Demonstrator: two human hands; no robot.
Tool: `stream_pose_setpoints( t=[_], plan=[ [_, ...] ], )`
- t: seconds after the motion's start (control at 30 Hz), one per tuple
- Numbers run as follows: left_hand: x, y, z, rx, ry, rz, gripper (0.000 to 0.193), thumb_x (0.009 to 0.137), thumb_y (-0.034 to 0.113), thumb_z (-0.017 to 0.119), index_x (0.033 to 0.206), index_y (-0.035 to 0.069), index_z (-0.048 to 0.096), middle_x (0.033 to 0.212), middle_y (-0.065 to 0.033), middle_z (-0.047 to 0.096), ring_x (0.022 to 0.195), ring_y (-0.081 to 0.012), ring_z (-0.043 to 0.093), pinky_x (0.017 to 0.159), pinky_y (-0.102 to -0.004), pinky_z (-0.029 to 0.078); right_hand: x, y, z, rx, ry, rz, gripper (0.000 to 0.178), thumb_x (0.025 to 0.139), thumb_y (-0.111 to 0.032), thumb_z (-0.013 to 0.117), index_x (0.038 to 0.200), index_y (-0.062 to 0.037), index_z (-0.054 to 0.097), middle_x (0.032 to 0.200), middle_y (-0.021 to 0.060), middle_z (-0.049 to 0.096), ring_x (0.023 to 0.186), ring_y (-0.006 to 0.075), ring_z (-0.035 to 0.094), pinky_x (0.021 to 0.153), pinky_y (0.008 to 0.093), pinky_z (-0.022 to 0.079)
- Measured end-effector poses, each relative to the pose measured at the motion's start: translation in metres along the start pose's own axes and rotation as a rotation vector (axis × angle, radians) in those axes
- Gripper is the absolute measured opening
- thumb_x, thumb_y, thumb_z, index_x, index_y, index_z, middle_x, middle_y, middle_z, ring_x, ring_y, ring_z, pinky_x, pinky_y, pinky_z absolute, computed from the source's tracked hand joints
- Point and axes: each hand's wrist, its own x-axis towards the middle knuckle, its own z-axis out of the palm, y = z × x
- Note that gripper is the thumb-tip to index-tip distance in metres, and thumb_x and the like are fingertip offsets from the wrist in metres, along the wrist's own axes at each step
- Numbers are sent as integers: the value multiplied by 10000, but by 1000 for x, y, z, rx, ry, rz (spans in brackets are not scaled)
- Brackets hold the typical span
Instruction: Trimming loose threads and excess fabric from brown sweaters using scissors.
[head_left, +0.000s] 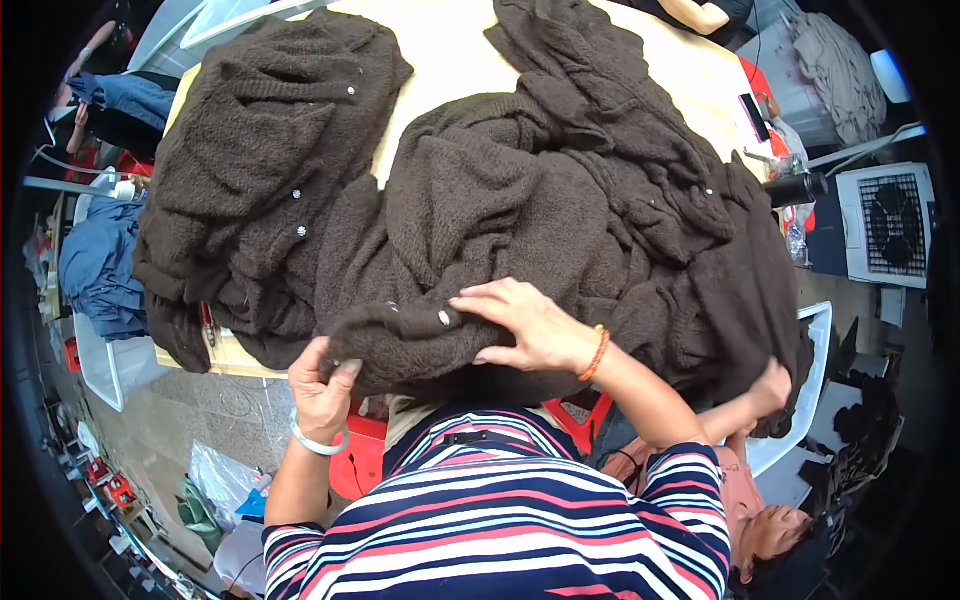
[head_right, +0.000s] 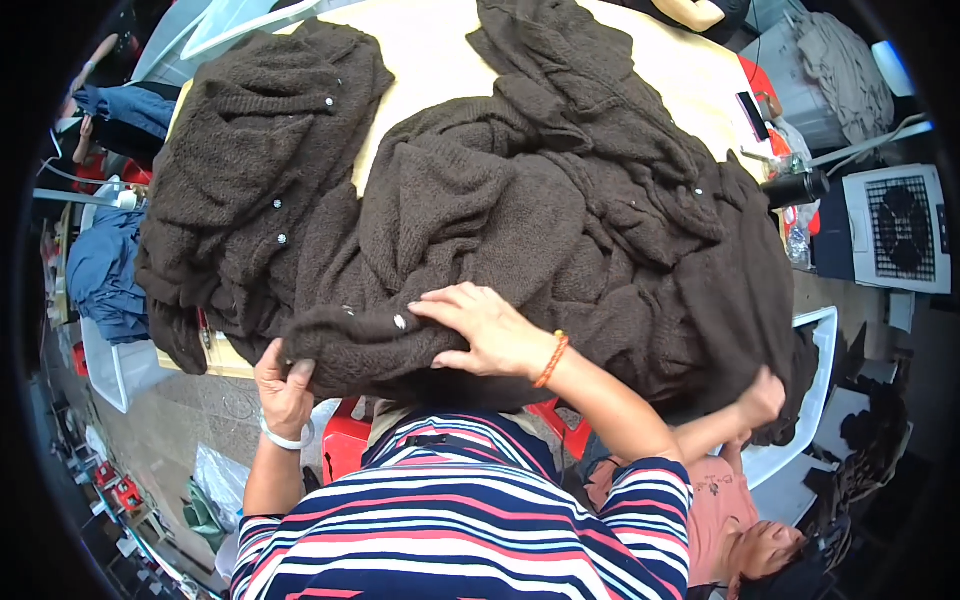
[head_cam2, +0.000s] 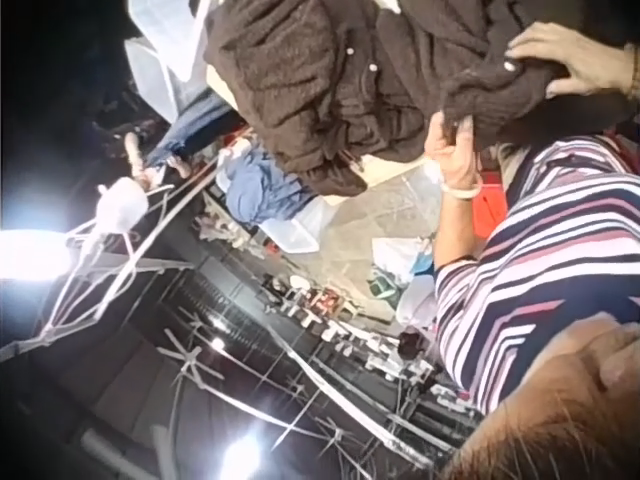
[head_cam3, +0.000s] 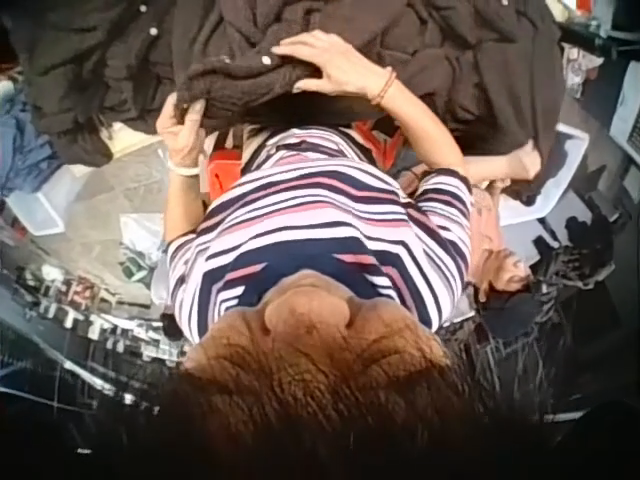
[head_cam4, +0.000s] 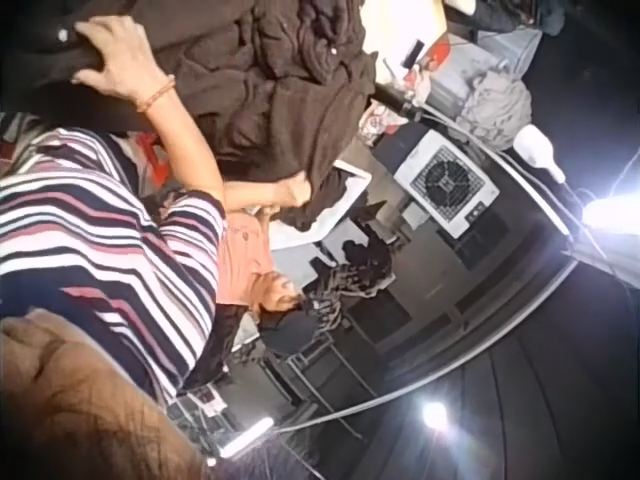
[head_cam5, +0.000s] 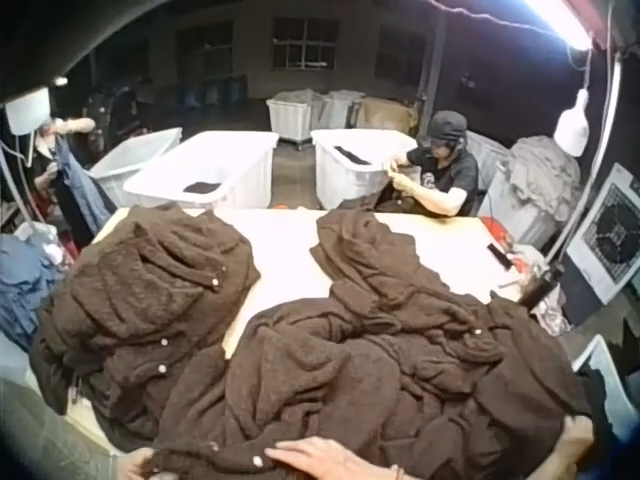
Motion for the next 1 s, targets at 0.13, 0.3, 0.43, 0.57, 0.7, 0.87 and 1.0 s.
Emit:
stream_pose_setpoints(
  t=[0.13, 0.3, 0.43, 0.57, 0.7, 0.87, 1.0],
  plan=[
    [-1, 15, 0, -182, -32, -35, 358, 825, -62, 651, 1174, 1, 600, 1102, -93, 667, 1001, -164, 630, 916, -315, 485, 0, 9, 7, -137, -98, 163, 765, 733, -270, 771, 1396, -131, 416, 1321, 113, 475, 1184, 296, 490, 987, 416, 399],
    [-19, -1, -19, -106, -155, -126, 353, 815, -9, 661, 1162, -9, 598, 1136, -117, 651, 1038, -214, 628, 964, -356, 468, -27, 15, -23, 117, -153, 274, 839, 701, -363, 808, 1402, -109, 424, 1296, 160, 501, 1176, 342, 536, 980, 420, 459],
    [-14, 15, 1, 233, -475, -37, 211, 808, -51, 619, 1018, -42, 625, 982, -108, 671, 888, -148, 631, 801, -279, 498, -25, 6, -19, 269, 49, 188, 846, 723, -399, 793, 1411, -89, 412, 1337, 160, 489, 1204, 335, 511, 998, 416, 439],
    [2, 34, 43, 237, -814, 138, 222, 701, -78, 585, 916, -31, 610, 826, -138, 629, 719, -265, 601, 688, -353, 477, 27, -27, 4, -44, 125, -162, 696, 706, -203, 735, 1342, -84, 480, 1183, 131, 548, 1138, 281, 521, 953, 414, 426],
    [13, 57, 57, 290, -856, 217, 213, 691, -69, 630, 896, -24, 597, 796, -153, 615, 678, -290, 594, 679, -384, 471, 43, -4, -6, 57, 197, -92, 456, 704, -79, 708, 1150, -53, 618, 883, 73, 638, 908, 219, 640, 860, 353, 483],
    [38, 15, 66, 711, -609, 279, 698, 690, 36, 784, 1318, 29, 480, 1147, -148, 574, 951, -262, 618, 854, -344, 498, -1, -22, -88, 525, 435, 76, 280, 816, -100, 709, 1059, 17, 637, 1012, 68, 671, 931, 125, 624, 840, 276, 494],
    [80, -54, 81, 991, -521, 474, 655, 620, 62, 747, 1240, 82, 540, 963, -122, 495, 924, -318, 516, 811, -409, 429, -31, -58, -115, 498, 481, 119, 531, 793, -401, 702, 1003, 81, 626, 979, 129, 657, 909, 181, 633, 832, 293, 489]
  ],
)
